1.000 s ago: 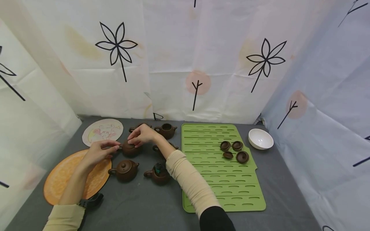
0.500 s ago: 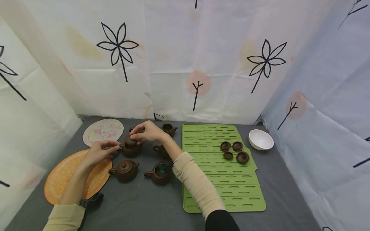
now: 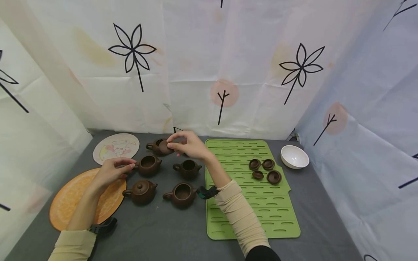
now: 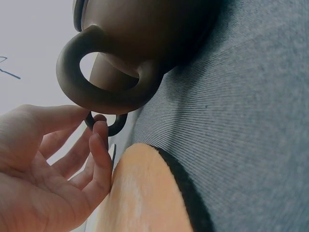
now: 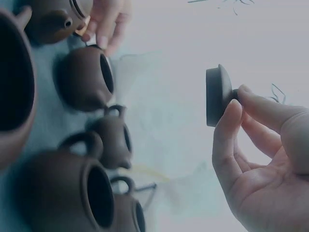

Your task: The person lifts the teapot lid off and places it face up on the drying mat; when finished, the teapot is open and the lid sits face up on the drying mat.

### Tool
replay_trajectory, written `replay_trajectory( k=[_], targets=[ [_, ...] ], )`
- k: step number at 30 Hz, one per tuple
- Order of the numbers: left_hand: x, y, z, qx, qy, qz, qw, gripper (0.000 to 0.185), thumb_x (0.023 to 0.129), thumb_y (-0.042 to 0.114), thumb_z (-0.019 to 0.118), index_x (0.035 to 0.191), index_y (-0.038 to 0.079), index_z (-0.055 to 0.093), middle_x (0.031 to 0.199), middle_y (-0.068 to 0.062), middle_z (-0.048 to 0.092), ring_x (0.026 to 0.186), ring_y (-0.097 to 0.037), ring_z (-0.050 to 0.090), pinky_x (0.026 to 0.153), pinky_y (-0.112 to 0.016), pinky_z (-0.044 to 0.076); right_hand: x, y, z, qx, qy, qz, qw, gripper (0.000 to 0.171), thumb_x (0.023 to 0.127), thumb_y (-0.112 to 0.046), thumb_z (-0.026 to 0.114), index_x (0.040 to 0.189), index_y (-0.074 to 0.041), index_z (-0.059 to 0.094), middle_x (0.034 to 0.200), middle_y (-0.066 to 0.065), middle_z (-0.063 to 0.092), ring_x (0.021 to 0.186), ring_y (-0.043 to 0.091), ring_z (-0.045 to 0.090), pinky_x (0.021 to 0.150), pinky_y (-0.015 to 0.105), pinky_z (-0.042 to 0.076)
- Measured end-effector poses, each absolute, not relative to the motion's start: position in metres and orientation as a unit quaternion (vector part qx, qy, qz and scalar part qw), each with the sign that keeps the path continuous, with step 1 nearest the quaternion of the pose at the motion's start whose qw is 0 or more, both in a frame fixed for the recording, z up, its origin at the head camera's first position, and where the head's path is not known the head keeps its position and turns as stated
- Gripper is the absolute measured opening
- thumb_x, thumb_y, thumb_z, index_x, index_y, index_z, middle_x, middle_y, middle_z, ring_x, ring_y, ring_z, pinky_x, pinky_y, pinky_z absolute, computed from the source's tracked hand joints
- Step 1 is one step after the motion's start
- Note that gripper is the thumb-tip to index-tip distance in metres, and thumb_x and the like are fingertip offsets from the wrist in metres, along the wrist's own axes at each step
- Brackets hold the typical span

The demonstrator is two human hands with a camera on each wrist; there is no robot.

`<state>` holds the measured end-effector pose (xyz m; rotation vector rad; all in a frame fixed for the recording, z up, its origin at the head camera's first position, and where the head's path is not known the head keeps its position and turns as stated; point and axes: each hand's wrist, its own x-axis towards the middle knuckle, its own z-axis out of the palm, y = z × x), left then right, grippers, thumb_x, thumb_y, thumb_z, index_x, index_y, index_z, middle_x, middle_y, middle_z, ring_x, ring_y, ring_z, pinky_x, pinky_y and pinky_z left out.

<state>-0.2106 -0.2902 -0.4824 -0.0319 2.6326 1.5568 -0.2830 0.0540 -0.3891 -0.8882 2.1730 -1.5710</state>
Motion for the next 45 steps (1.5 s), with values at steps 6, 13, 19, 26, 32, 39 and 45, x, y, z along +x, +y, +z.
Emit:
replay_trajectory(
  k=[6, 13, 19, 26, 32, 39, 45],
  targets=[
    [-0.211, -0.291, -0.481, -0.013, 0.859, 0.509, 0.041, 0.034, 0.107, 0.030, 0.072, 0.131, 0.006, 0.076, 0.125, -0.014, 0.078, 0.092, -0.007, 0.064, 0.074, -0.026, 0.061, -0.277, 0.094, -0.385, -0.310, 0.769, -0.545, 0.121, 0.023, 0.110, -0.013, 0.065, 0.130, -0.003, 0.070, 0.137, 0.017, 0.066, 0.078, 0.032, 0.064, 0.073, 0.035, 0.059],
    [-0.211, -0.292, -0.481, -0.015, 0.856, 0.514, 0.044, 0.036, 0.107, 0.031, 0.072, 0.132, 0.006, 0.076, 0.126, -0.012, 0.077, 0.093, -0.007, 0.065, 0.075, -0.026, 0.061, -0.268, 0.141, -0.387, -0.277, 0.780, -0.554, 0.088, 0.026, 0.111, -0.010, 0.062, 0.134, 0.001, 0.066, 0.140, 0.023, 0.063, 0.084, 0.011, 0.065, 0.073, 0.028, 0.058],
    [-0.211, -0.292, -0.482, -0.015, 0.854, 0.518, 0.046, 0.036, 0.107, 0.031, 0.072, 0.131, 0.005, 0.075, 0.128, -0.014, 0.077, 0.093, -0.005, 0.067, 0.076, -0.026, 0.062, -0.256, 0.178, -0.396, -0.239, 0.786, -0.564, 0.086, 0.035, 0.114, -0.015, 0.058, 0.144, 0.002, 0.057, 0.147, 0.028, 0.057, 0.088, 0.011, 0.066, 0.077, 0.030, 0.061],
    [-0.210, -0.290, -0.482, -0.017, 0.851, 0.522, 0.048, 0.036, 0.107, 0.031, 0.072, 0.132, 0.004, 0.075, 0.127, -0.013, 0.078, 0.093, -0.004, 0.067, 0.077, -0.026, 0.061, -0.247, 0.218, -0.405, -0.222, 0.786, -0.568, 0.099, 0.047, 0.118, -0.015, 0.048, 0.163, -0.007, 0.043, 0.157, 0.030, 0.050, 0.090, 0.018, 0.068, 0.080, 0.033, 0.065],
    [-0.211, -0.290, -0.483, -0.016, 0.854, 0.518, 0.045, 0.035, 0.107, 0.029, 0.072, 0.131, 0.004, 0.075, 0.125, -0.012, 0.079, 0.093, -0.004, 0.067, 0.077, -0.025, 0.061, -0.239, 0.247, -0.416, -0.200, 0.789, -0.569, 0.116, 0.050, 0.119, -0.016, 0.043, 0.168, -0.006, 0.038, 0.164, 0.033, 0.039, 0.098, 0.013, 0.074, 0.095, 0.042, 0.067],
    [-0.211, -0.288, -0.483, -0.008, 0.858, 0.512, 0.036, 0.033, 0.107, 0.027, 0.072, 0.129, 0.003, 0.076, 0.127, -0.020, 0.078, 0.090, -0.005, 0.066, 0.076, -0.024, 0.061, -0.227, 0.266, -0.429, -0.169, 0.739, -0.632, 0.163, 0.047, 0.120, -0.017, 0.037, 0.165, -0.003, 0.034, 0.161, 0.036, 0.032, 0.112, 0.013, 0.076, 0.102, 0.033, 0.064],
    [-0.209, -0.289, -0.482, -0.011, 0.857, 0.515, 0.037, 0.033, 0.107, 0.027, 0.071, 0.129, 0.003, 0.076, 0.128, -0.020, 0.077, 0.091, -0.005, 0.067, 0.076, -0.025, 0.061, -0.219, 0.272, -0.440, -0.131, 0.715, -0.652, 0.216, 0.058, 0.121, -0.032, 0.039, 0.165, 0.003, 0.027, 0.157, 0.038, 0.032, 0.120, 0.024, 0.077, 0.107, 0.038, 0.062]
  ],
)
